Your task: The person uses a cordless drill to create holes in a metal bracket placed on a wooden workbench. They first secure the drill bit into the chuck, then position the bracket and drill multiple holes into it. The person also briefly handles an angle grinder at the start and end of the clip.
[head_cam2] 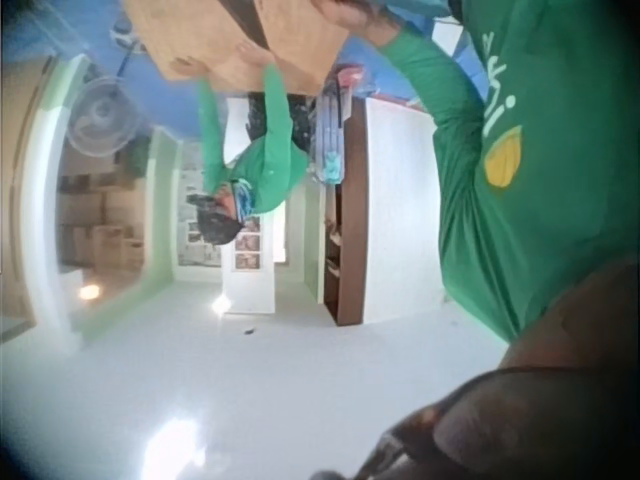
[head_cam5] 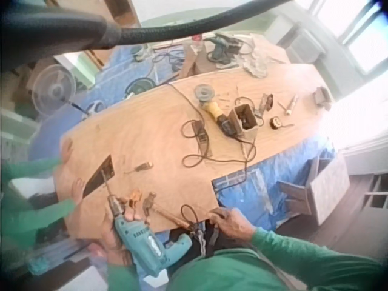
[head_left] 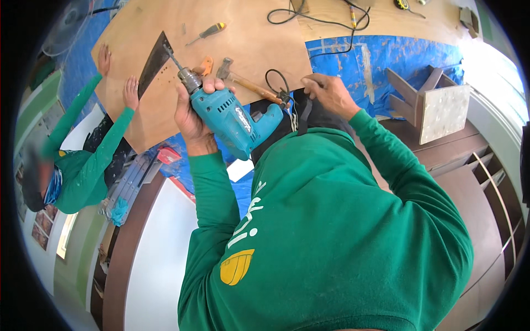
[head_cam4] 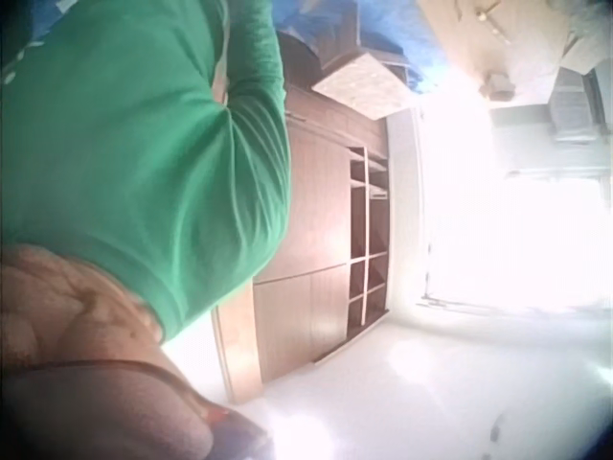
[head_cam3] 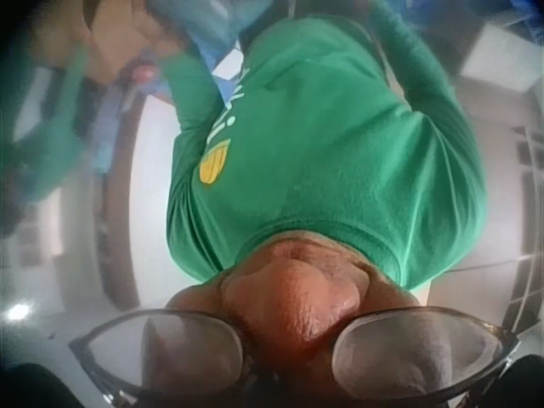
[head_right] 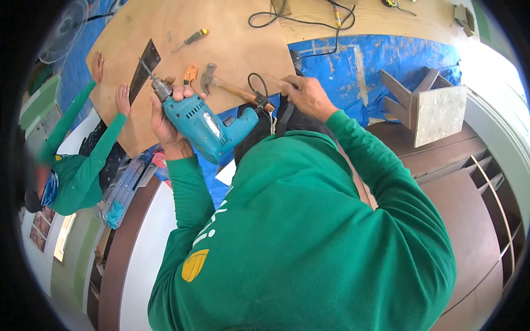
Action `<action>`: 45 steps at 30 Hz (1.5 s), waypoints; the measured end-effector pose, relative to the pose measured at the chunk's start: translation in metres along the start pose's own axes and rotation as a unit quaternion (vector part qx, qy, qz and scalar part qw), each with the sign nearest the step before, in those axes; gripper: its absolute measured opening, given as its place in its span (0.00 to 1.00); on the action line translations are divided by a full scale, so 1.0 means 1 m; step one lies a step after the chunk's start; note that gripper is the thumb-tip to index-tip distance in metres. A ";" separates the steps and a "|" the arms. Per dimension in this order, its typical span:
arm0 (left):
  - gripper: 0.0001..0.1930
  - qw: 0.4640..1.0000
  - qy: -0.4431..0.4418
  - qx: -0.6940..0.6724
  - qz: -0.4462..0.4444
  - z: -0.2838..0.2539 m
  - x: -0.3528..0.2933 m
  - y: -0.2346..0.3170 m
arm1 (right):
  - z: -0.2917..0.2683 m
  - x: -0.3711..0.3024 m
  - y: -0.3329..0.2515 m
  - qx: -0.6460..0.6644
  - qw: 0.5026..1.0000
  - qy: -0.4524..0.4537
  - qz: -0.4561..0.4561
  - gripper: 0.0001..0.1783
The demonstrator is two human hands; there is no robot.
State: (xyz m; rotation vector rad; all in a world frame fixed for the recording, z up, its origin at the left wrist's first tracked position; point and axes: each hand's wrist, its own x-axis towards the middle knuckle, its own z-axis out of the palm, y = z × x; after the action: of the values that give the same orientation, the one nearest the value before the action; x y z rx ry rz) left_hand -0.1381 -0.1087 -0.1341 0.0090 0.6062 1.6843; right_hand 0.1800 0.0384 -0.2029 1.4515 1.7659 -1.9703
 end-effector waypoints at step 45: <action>0.27 0.969 0.018 0.233 0.076 0.101 -0.031 0.011 | 0.022 -0.086 -0.064 -0.309 0.852 0.136 -0.399 0.15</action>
State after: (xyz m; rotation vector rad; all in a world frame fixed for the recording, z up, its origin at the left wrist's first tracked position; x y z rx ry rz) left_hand -0.1077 -0.0998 -0.0328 0.3715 1.0394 1.6549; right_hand 0.1726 -0.0013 -0.1013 0.8469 3.1047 -1.1551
